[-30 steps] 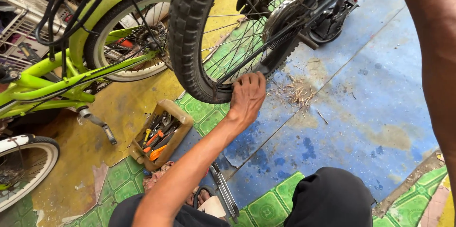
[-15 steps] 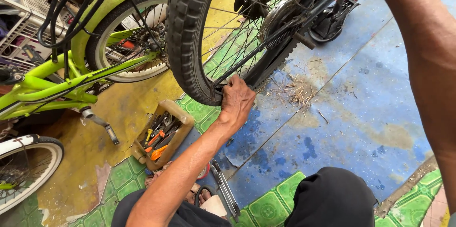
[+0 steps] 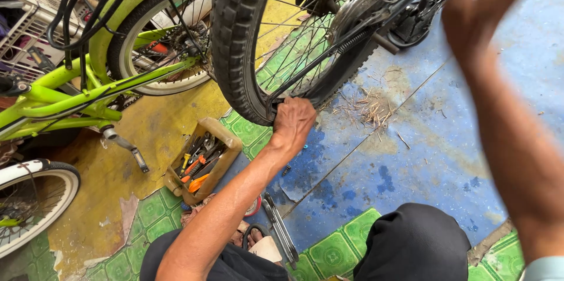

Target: The person removes the inner tube from a bicycle tire, inspects the tire, and then reinserts the inner tube. They use a tire lever to pry the tire bead off the rim and later use an air hose to inflate the tire.

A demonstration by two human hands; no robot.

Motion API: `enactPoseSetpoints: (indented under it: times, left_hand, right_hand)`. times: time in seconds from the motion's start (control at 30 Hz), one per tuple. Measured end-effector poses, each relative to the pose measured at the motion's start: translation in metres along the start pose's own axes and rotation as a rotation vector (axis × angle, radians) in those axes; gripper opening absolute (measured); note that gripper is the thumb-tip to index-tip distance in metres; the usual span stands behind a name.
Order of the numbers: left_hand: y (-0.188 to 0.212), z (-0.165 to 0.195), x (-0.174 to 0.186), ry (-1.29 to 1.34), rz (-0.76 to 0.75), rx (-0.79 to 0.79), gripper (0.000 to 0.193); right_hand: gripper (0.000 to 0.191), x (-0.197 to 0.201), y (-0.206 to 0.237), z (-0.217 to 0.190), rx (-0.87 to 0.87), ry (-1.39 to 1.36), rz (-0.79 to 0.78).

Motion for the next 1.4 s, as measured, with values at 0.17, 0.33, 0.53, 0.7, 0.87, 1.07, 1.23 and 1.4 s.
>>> enactPoseSetpoints:
  times: [0.17,0.33,0.53,0.7,0.87,1.07,1.23,1.4]
  left_hand:
    - [-0.001,0.001,-0.012,-0.025,-0.014,-0.018,0.025]
    - [-0.002,0.0,-0.011,-0.015,-0.039,-0.015,0.021]
    - [0.0,-0.015,0.023,0.267,-0.327,0.047,0.009]
    - [0.01,-0.007,0.083,-0.16,0.069,-0.026,0.009]
    - [-0.005,-0.001,0.057,-0.103,-0.097,-0.009,0.018]
    - [0.005,0.0,0.036,-0.202,-0.203,-0.163,0.018]
    - [0.006,-0.007,0.045,-0.154,-0.034,-0.178,0.02]
    - [0.003,-0.012,0.028,-0.027,-0.1,-0.156,0.016]
  right_hand:
    - [0.037,-0.015,0.131,-0.088,0.023,-0.624,-0.547]
    - [0.061,-0.059,0.152,-0.096,0.419,-0.124,-0.636]
    - [0.051,-0.069,0.163,-0.12,0.445,-0.243,-0.706]
    - [0.042,-0.073,0.169,-0.139,0.289,-0.501,-0.838]
    - [0.045,-0.078,0.165,-0.155,0.273,-0.662,-0.977]
    - [0.056,-0.074,0.184,-0.162,0.143,-0.916,-1.117]
    - [0.038,-0.072,0.169,-0.13,-0.28,-0.882,-0.858]
    - [0.046,-0.083,0.125,-0.058,-0.648,-0.672,-0.514]
Point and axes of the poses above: each hand's wrist, its own y-axis away from the middle knuckle, its own x-axis out of the back of the hand, z = x × y, the point moved 6 cm from there along -y, towards the middle knuckle, and after that the axes turned 3 degrees about y, right-handed, at the moved point
